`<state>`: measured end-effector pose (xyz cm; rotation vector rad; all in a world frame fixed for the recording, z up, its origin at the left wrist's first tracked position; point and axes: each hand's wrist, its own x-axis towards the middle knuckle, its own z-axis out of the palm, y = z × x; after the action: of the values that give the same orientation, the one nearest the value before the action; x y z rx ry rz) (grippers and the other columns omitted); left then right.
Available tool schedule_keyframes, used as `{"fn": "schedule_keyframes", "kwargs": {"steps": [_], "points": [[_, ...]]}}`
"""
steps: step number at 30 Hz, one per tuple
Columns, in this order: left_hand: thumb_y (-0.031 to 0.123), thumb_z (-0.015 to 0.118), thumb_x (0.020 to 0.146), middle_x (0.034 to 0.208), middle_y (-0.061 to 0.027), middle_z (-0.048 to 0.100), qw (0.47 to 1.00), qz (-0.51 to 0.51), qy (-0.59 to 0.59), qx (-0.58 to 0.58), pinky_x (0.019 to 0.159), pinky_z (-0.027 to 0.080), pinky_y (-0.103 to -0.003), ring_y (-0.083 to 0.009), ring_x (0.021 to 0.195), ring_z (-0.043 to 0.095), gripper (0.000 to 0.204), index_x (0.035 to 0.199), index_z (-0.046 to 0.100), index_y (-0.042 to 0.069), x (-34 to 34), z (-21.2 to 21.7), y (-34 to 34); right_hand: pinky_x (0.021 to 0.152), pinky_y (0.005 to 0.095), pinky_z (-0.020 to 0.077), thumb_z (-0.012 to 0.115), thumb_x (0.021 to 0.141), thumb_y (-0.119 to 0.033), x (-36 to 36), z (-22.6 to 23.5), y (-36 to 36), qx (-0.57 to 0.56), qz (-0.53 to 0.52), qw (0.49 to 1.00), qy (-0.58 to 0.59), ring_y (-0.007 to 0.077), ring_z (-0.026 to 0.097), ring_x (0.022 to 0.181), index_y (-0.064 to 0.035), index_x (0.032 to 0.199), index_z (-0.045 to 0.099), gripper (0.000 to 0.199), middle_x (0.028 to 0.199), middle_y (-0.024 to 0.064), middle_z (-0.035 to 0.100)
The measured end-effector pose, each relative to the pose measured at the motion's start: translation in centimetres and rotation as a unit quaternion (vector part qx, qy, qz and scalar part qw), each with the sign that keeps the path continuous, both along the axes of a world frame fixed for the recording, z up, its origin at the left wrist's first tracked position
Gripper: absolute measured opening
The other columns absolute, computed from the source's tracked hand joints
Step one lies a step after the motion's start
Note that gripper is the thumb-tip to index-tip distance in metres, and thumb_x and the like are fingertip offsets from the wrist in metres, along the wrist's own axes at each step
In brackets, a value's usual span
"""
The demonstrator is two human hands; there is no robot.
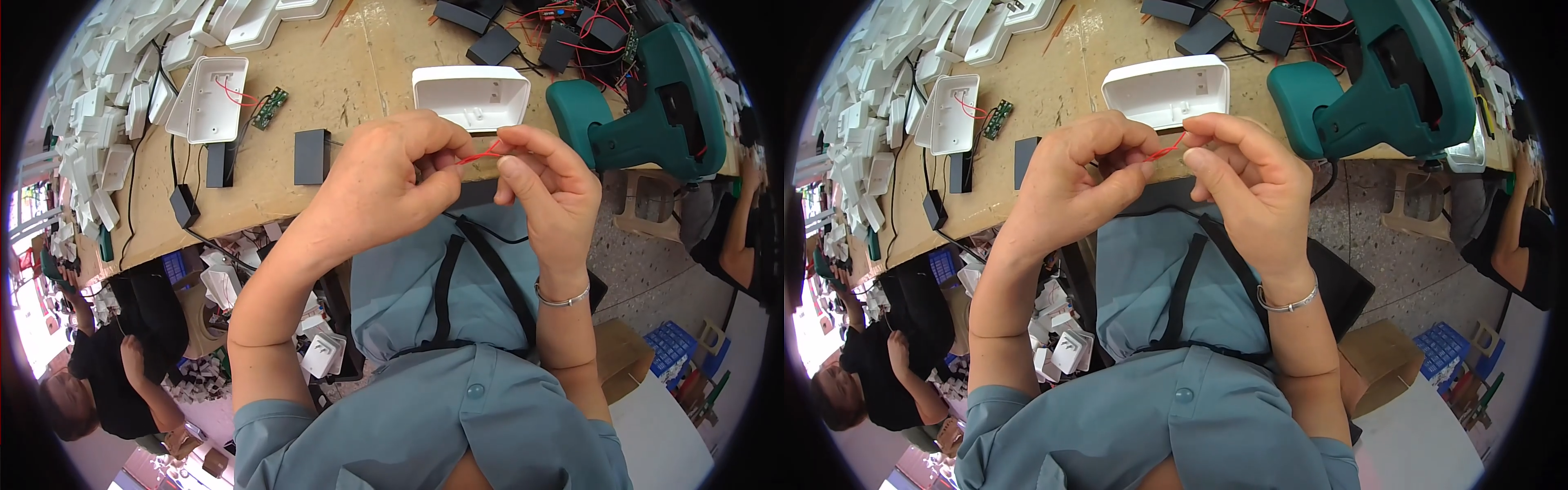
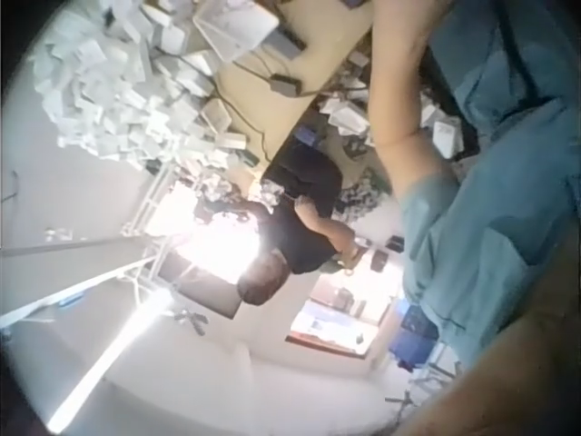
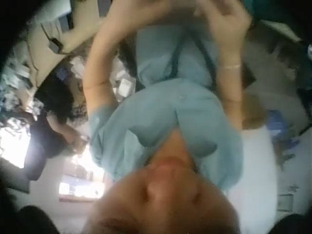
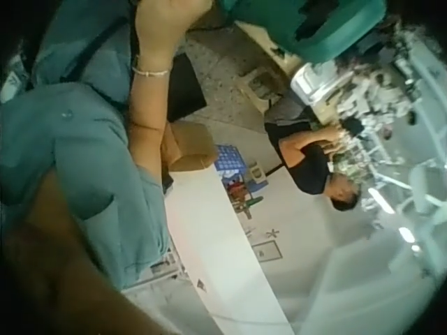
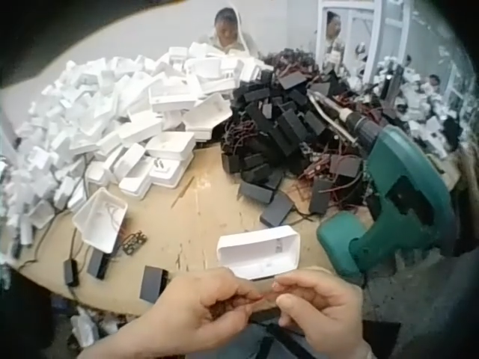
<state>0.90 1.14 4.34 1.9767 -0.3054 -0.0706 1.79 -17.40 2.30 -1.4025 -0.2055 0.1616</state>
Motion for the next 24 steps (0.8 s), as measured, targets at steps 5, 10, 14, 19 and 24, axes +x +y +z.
{"fn": "schedule_keyframes", "kwargs": {"steps": [5,10,14,19,24], "points": [[0.003,0.063,0.079,0.068,0.0018,0.052,0.997,-0.016,0.069,-0.030,0.052,0.038,-0.019,-0.0037,0.061,0.047,0.006,0.083,0.061,-0.001,0.1,0.5,0.0,0.054,0.0171,0.0449,0.061,0.084,0.004,0.5,-0.2,0.2,-0.022,0.011,0.999,-0.039,0.0057,0.056,0.064,0.0020,0.101,0.062,0.017,0.092,0.0051,0.061],[0.005,0.065,0.080,0.067,0.0029,0.049,0.998,-0.007,0.054,-0.040,0.051,0.034,-0.020,-0.0028,0.058,0.043,0.007,0.082,0.060,0.000,0.0,0.1,0.0,0.052,0.0171,0.0436,0.060,0.084,0.003,0.7,-0.4,0.4,-0.042,-0.012,0.996,-0.079,0.0059,0.055,0.061,0.0025,0.094,0.063,0.010,0.088,0.0048,0.061],[0.004,0.064,0.081,0.069,0.0016,0.049,0.999,-0.001,0.016,-0.034,0.052,0.034,-0.020,-0.0044,0.059,0.043,0.006,0.082,0.060,0.000,0.1,-0.1,0.0,0.051,0.0181,0.0415,0.057,0.088,-0.002,0.7,-0.3,-0.8,-0.016,0.051,0.998,-0.017,0.0067,0.052,0.057,0.0036,0.095,0.061,0.010,0.085,0.0082,0.062],[0.003,0.064,0.081,0.071,-0.0006,0.051,0.997,0.022,-0.068,-0.022,0.053,0.036,-0.021,-0.0067,0.059,0.046,0.004,0.081,0.060,0.001,0.2,-1.0,-0.1,0.050,0.0178,0.0396,0.054,0.091,-0.005,0.7,-0.4,-1.5,0.062,0.004,0.997,0.043,0.0061,0.049,0.055,0.0037,0.102,0.059,0.015,0.083,0.0070,0.061],[0.001,0.065,0.078,0.071,-0.0037,0.053,0.983,0.072,-0.165,0.039,0.053,0.040,-0.024,-0.0113,0.058,0.050,0.006,0.082,0.061,0.002,-0.1,-2.1,-0.7,0.052,0.0215,0.0416,0.055,0.089,-0.004,0.8,-0.8,-0.2,-0.191,-0.137,0.964,-0.127,0.0085,0.050,0.058,0.0031,0.107,0.058,0.020,0.083,0.0063,0.060]]}}
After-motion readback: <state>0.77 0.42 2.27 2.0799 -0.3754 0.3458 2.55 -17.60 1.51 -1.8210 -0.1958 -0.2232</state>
